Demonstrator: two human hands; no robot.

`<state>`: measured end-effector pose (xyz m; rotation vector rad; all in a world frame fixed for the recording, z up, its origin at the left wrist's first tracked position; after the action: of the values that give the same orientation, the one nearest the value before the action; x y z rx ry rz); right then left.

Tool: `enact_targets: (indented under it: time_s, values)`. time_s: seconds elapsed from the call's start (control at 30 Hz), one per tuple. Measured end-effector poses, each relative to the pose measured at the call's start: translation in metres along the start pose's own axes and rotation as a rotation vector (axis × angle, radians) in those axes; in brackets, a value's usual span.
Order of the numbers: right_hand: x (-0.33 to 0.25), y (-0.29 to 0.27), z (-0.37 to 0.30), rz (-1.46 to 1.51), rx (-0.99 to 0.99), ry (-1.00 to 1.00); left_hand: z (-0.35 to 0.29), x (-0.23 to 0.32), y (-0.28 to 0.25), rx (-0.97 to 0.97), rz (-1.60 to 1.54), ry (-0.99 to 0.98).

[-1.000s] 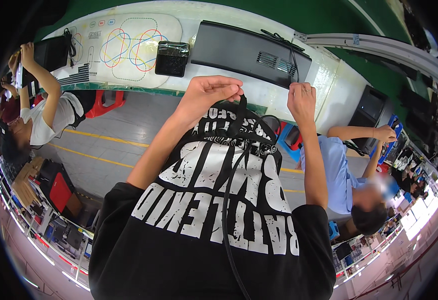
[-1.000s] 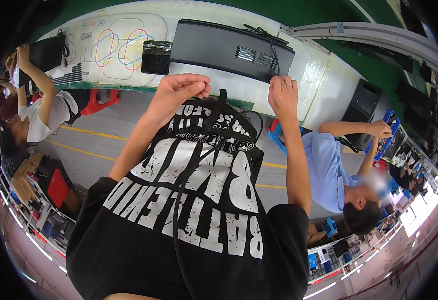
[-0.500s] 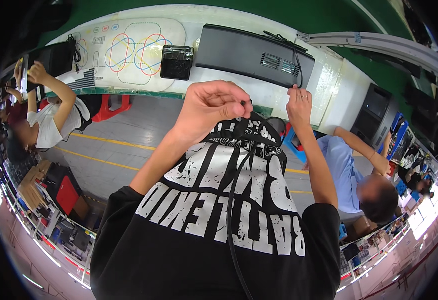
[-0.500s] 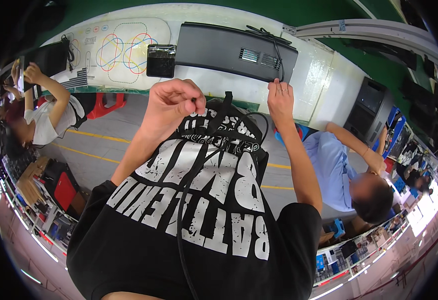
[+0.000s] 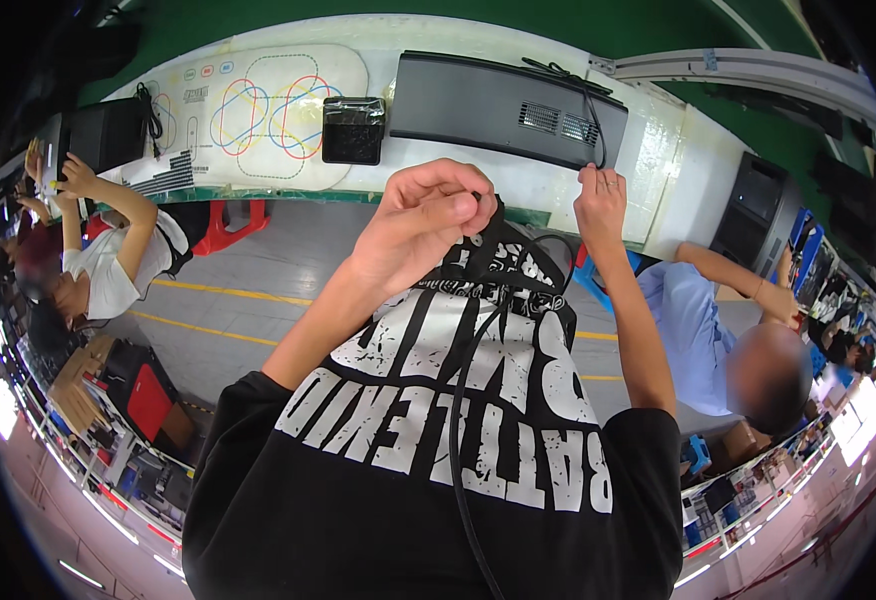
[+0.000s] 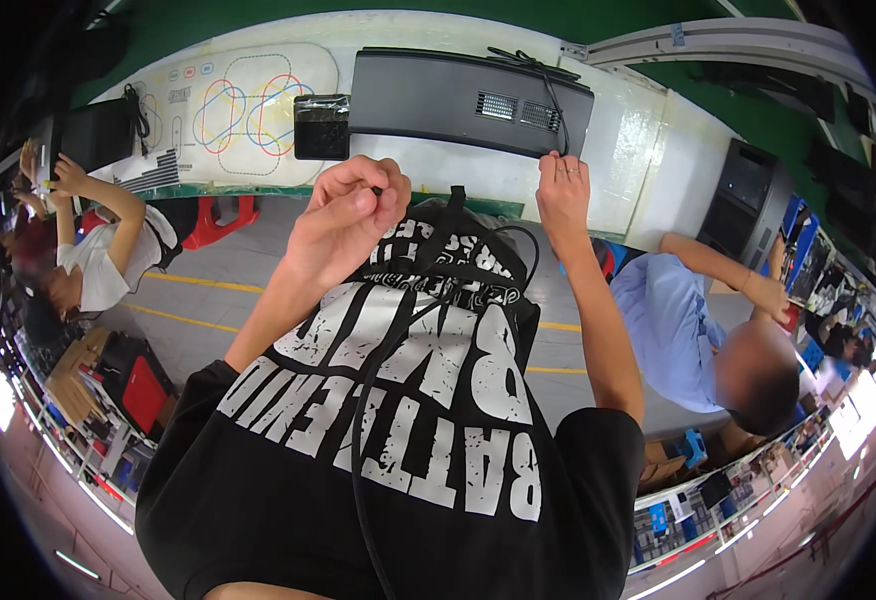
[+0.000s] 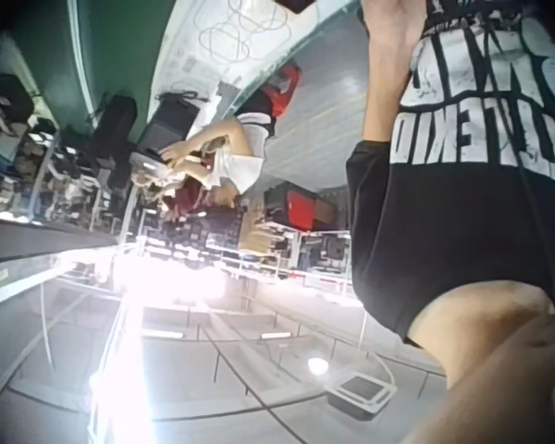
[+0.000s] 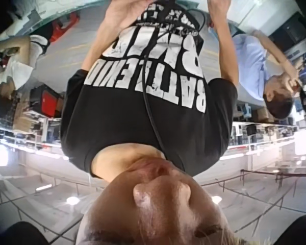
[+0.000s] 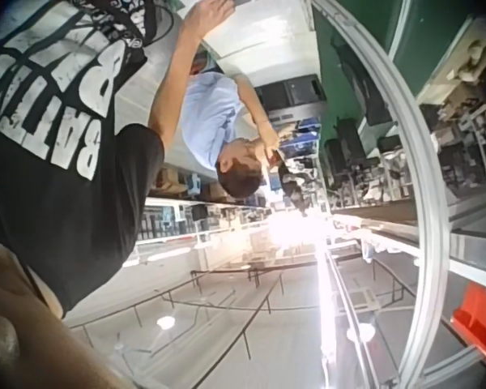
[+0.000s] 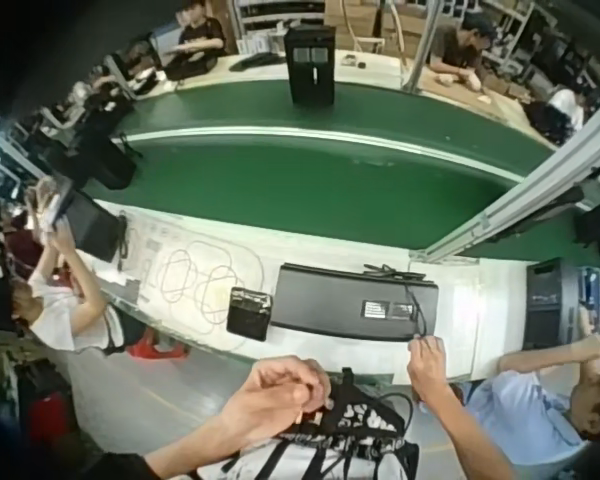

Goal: Assembling electronic power units on a production line by inspecting units and attaching small rubber gaskets to the wires.

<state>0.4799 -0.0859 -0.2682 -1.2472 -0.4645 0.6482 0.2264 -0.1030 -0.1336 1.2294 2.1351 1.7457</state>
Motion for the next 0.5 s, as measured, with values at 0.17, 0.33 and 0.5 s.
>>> enact_targets:
  time_s: [0.17,0.33,0.5]
  values:
    - [0.001,-0.005,-0.002,-0.004,0.065,0.092,0.000,-0.002,-0.001,-0.021,0.014,-0.075]
    - [0.000,-0.039,0.017,0.349,0.044,0.388,0.002,-0.007,-0.006,0.001,0.025,-0.039]
    - [-0.061,-0.144,0.092,0.944,0.387,0.348,0.005,-0.014,-0.024,0.125,0.145,-0.035]
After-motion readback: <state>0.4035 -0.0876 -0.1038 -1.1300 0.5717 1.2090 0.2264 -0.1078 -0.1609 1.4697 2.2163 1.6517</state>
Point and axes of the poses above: each hand's wrist, its own z-axis towards the middle knuckle, its own y-axis out of the palm, x = y × z, the point moved 4 cm from there along z, towards the middle knuckle, and after that the axes turned 13 degrees about -y, right-handed, at the moved point
